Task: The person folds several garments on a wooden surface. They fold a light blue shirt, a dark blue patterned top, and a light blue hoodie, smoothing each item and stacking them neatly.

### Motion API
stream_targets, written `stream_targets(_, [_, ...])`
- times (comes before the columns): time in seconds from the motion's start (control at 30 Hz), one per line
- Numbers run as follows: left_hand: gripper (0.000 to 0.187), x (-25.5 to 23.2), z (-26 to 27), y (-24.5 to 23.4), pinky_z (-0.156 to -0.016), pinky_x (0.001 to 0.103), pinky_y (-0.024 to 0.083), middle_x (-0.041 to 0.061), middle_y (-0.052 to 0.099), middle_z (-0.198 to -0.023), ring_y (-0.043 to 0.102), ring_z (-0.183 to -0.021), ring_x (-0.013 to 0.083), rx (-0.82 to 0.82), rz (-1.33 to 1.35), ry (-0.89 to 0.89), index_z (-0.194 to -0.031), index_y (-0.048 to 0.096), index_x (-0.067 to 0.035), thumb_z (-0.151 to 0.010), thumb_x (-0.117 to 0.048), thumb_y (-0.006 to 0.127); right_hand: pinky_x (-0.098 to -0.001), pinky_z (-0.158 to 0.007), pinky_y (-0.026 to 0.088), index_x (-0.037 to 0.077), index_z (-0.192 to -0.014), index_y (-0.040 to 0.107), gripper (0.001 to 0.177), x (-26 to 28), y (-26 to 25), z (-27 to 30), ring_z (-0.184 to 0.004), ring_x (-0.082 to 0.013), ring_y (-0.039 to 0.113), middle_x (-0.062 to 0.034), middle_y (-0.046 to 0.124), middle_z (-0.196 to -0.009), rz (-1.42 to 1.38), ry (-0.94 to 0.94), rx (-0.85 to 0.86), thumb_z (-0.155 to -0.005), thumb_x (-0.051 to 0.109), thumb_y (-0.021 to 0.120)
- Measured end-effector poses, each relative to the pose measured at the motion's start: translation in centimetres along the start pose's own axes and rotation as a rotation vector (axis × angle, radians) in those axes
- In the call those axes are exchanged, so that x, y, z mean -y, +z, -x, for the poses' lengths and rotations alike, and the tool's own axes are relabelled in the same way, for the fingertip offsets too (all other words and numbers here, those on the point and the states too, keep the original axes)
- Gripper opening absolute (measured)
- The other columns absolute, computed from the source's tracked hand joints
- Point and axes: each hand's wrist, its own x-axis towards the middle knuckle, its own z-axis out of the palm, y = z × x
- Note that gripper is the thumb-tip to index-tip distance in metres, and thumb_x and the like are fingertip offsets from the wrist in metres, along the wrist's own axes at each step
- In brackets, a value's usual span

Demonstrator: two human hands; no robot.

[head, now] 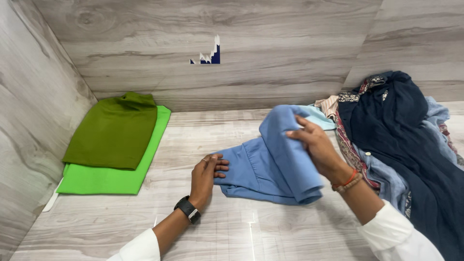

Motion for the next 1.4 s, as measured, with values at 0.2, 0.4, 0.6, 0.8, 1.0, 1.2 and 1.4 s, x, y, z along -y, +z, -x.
stream_targets(0.2, [0.069, -0.2, 0.6, -0.4, -0.081, 0.027, 0.055, 0.013, 0.074, -0.108, 0.068, -0.092, 0.0147, -0.033, -0.033, -0.047, -0.117, 0.07, 0.007, -0.103, -0.056, 0.046, -0.0306, -0.091, 0.059, 0.006, -0.155, 0.036, 0.071, 0.4, 6.6, 2.3, -0.109, -0.0194, 0.071, -0.0141, 0.073, -0.119, 0.247, -0.161, 0.368, -0.092, 0.027, 0.062])
stream_targets(0.4, [0.053, -0.6, 0.9, 0.0, -0.092, 0.036, 0.059, 0.017, 0.073, -0.113, 0.074, -0.103, 0.028, -0.034, -0.21, -0.109, -0.128, 0.061, 0.003, -0.086, -0.029, 0.069, -0.033, -0.08, 0.059, 0.001, -0.144, 0.049, 0.069, -2.0, 4.6, 0.2, -0.098, -0.0227, 0.076, -0.0131, 0.078, -0.106, 0.761, -0.022, -0.088, -0.093, 0.044, 0.064])
stream_targets(0.6, [0.054, -0.1, 1.2, 0.1, -0.103, 0.041, 0.047, 0.023, 0.052, -0.141, 0.054, -0.127, 0.0342, -0.208, -0.569, 0.407, -0.133, 0.056, 0.009, -0.089, -0.019, 0.071, -0.0344, -0.076, 0.062, 0.003, -0.149, 0.044, 0.085, -5.1, 4.7, 0.0, -0.09, -0.0299, 0.076, -0.0263, 0.072, -0.107, 0.654, 0.228, 0.031, -0.084, 0.051, 0.07])
stream_targets(0.8, [0.055, -1.5, 0.5, -0.7, -0.089, 0.034, 0.059, 0.015, 0.071, -0.118, 0.071, -0.103, 0.0233, -0.099, 0.019, -0.057, -0.133, 0.055, -0.001, -0.085, -0.022, 0.07, -0.0372, -0.091, 0.057, -0.007, -0.141, 0.043, 0.087, -6.0, 6.1, 0.9, -0.106, -0.0345, 0.072, -0.0309, 0.068, -0.116, 0.106, 0.387, 0.039, -0.076, 0.041, 0.077])
stream_targets(1.0, [0.045, -1.8, 0.4, -1.1, -0.079, 0.035, 0.061, 0.017, 0.069, -0.107, 0.07, -0.092, 0.0223, 0.093, 0.301, -0.135, -0.121, 0.059, 0.004, -0.086, -0.02, 0.074, -0.0368, -0.097, 0.057, -0.014, -0.133, 0.052, 0.081, -5.5, 6.9, 1.7, -0.118, -0.0338, 0.068, -0.0322, 0.064, -0.122, -0.07, 0.49, 0.115, -0.078, 0.04, 0.075])
stream_targets(1.2, [0.049, -0.6, -0.9, -1.9, -0.084, 0.034, 0.062, 0.017, 0.071, -0.107, 0.073, -0.095, 0.0226, 0.164, 0.257, -0.287, -0.121, 0.06, 0.002, -0.084, -0.027, 0.074, -0.0426, -0.089, 0.064, -0.001, -0.138, 0.041, 0.078, -5.3, 8.7, 2.2, -0.114, -0.0355, 0.071, -0.0261, 0.064, -0.12, -0.032, 0.539, 0.121, -0.073, 0.023, 0.075])
stream_targets(1.4, [0.057, -1.2, -3.2, -4.7, -0.087, 0.033, 0.061, 0.014, 0.066, -0.117, 0.068, -0.1, 0.0198, 0.273, 0.531, -0.439, -0.132, 0.057, 0.0, -0.087, -0.032, 0.073, -0.0339, -0.073, 0.065, -0.007, -0.133, 0.046, 0.061, -4.3, 10.0, 1.7, -0.087, -0.0284, 0.076, -0.0242, 0.067, -0.11, -0.163, 0.41, 0.082, -0.08, 0.013, 0.07])
